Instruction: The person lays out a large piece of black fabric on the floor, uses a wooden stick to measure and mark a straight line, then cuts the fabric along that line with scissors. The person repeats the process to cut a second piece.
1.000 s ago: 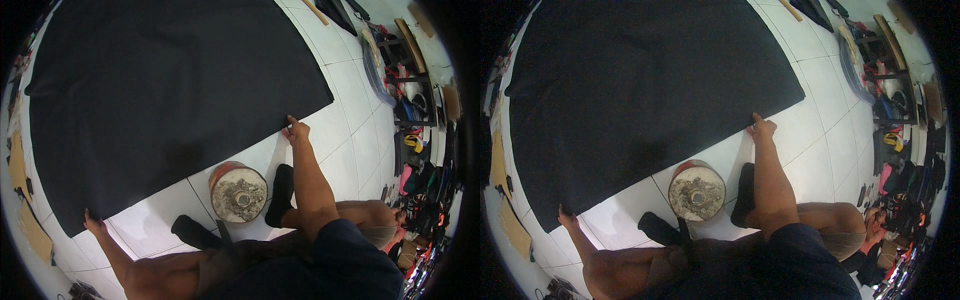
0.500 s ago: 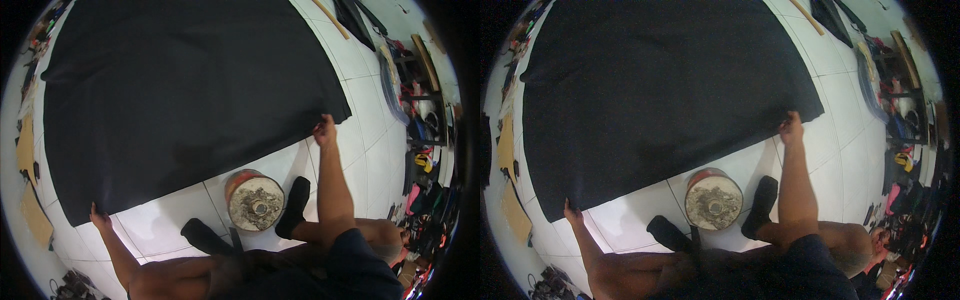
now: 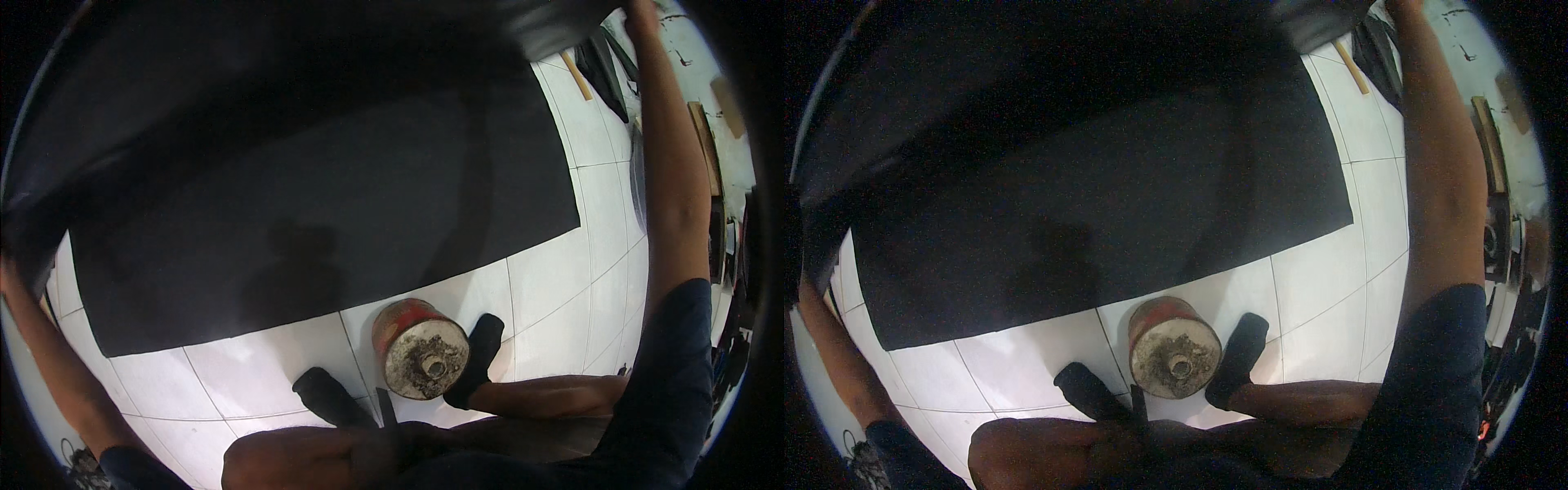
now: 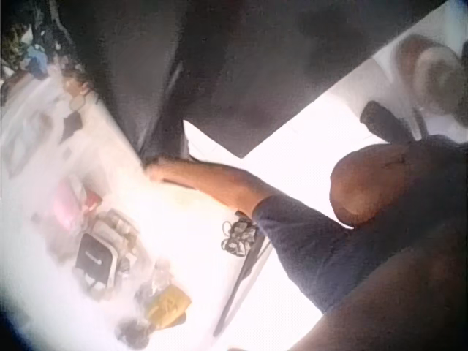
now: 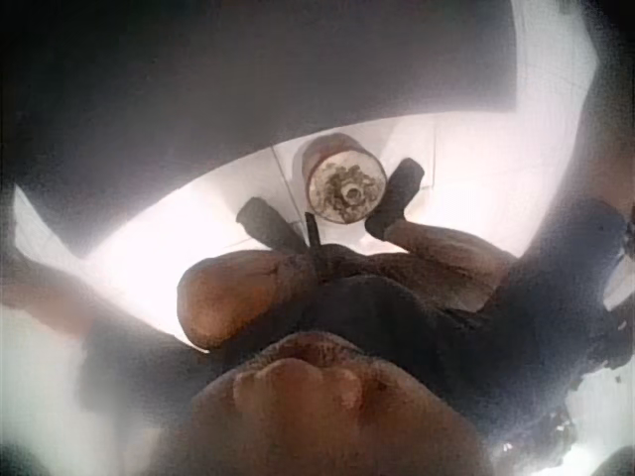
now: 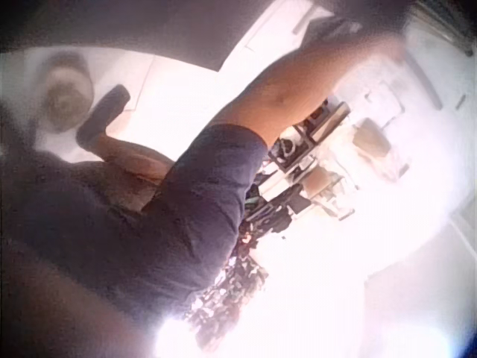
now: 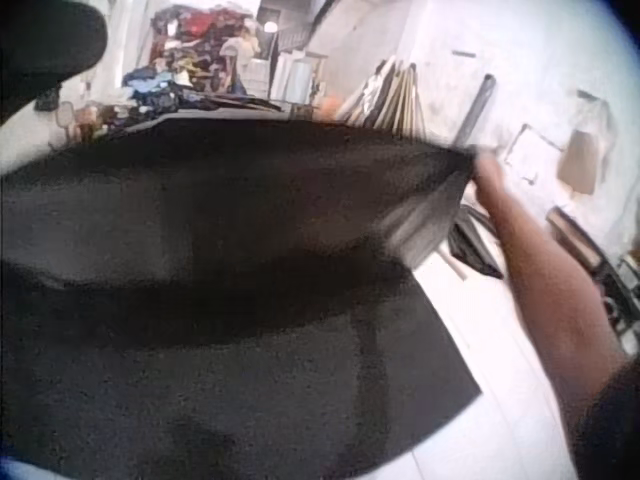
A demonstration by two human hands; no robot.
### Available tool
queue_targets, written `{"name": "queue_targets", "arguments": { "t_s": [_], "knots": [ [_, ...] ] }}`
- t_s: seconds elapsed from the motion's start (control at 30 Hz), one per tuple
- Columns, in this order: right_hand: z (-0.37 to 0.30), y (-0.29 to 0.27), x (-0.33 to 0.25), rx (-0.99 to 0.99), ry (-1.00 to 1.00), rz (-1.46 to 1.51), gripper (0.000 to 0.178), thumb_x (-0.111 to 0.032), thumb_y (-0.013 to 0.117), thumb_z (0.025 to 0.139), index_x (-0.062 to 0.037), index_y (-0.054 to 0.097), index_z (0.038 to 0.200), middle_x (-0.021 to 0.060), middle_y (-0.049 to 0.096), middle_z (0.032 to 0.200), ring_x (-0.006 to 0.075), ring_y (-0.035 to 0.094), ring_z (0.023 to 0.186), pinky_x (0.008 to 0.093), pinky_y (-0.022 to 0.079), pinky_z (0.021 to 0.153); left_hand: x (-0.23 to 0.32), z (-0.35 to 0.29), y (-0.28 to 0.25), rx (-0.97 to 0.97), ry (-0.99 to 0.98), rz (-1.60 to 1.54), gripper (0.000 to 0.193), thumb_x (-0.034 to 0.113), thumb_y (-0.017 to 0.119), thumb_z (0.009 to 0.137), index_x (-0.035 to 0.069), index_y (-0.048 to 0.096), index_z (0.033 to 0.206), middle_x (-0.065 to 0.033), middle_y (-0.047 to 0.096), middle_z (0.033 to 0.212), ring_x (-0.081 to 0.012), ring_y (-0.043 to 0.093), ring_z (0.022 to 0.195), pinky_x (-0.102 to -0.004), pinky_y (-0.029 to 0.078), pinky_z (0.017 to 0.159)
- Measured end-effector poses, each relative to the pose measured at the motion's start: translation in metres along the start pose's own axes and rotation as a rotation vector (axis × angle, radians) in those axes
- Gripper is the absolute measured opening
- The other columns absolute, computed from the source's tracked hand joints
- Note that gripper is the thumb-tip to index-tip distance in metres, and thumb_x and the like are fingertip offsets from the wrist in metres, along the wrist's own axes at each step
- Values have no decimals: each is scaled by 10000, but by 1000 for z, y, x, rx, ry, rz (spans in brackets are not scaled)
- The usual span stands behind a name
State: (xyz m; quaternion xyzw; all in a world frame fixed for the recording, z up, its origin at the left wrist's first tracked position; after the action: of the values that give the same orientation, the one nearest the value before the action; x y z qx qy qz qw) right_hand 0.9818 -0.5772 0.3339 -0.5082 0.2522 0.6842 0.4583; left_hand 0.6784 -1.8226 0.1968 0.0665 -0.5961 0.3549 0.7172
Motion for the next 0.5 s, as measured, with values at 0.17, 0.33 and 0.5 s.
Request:
{"name": "queue_targets", "arguments": {
  "t_s": [0.17, 0.33, 0.5],
  "knots": [
    [-80, -102, 149, 139, 150, -176, 669, -533, 468, 995, 75, 591, 1245, 244, 627, 1243, 408, 629, 1068, 501, 476, 884, 73, -1, -39, 178, 718, 1602, 394, 357, 513, 1031, 53, 614, 1261, -135, 674, 1213, -241, 678, 979, -389, 557, 799],
    [-211, -207, 294, 51, 591, -587, 381, -379, 662, 931, -15, 620, 1034, 114, 625, 937, 263, 634, 783, 397, 508, 650, -235, -300, 111, -44, -791, -234, 481, 307, 707, 900, -29, 633, 1236, -124, 652, 1204, -215, 604, 1005, -334, 455, 890],
    [-339, -167, 290, 207, 822, -266, 265, -327, 668, 933, -78, 594, 886, 39, 528, 718, 183, 568, 594, 318, 428, 478, -231, -308, 1, -24, -797, -94, 520, 264, 746, 884, -47, 601, 1275, -147, 637, 1283, -259, 632, 1094, -368, 535, 855]
  ]
}}
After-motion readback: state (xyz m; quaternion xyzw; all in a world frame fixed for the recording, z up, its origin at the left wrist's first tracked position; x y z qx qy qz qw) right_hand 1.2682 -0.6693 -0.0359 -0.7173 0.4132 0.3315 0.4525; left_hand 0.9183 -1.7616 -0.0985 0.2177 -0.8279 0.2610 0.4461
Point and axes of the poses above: each hand's wrist, its own z-axis towards the middle knuckle, its own y-axis out of the palm, x = y × z, the point moved 8 cm from there along z, towards the middle knuckle
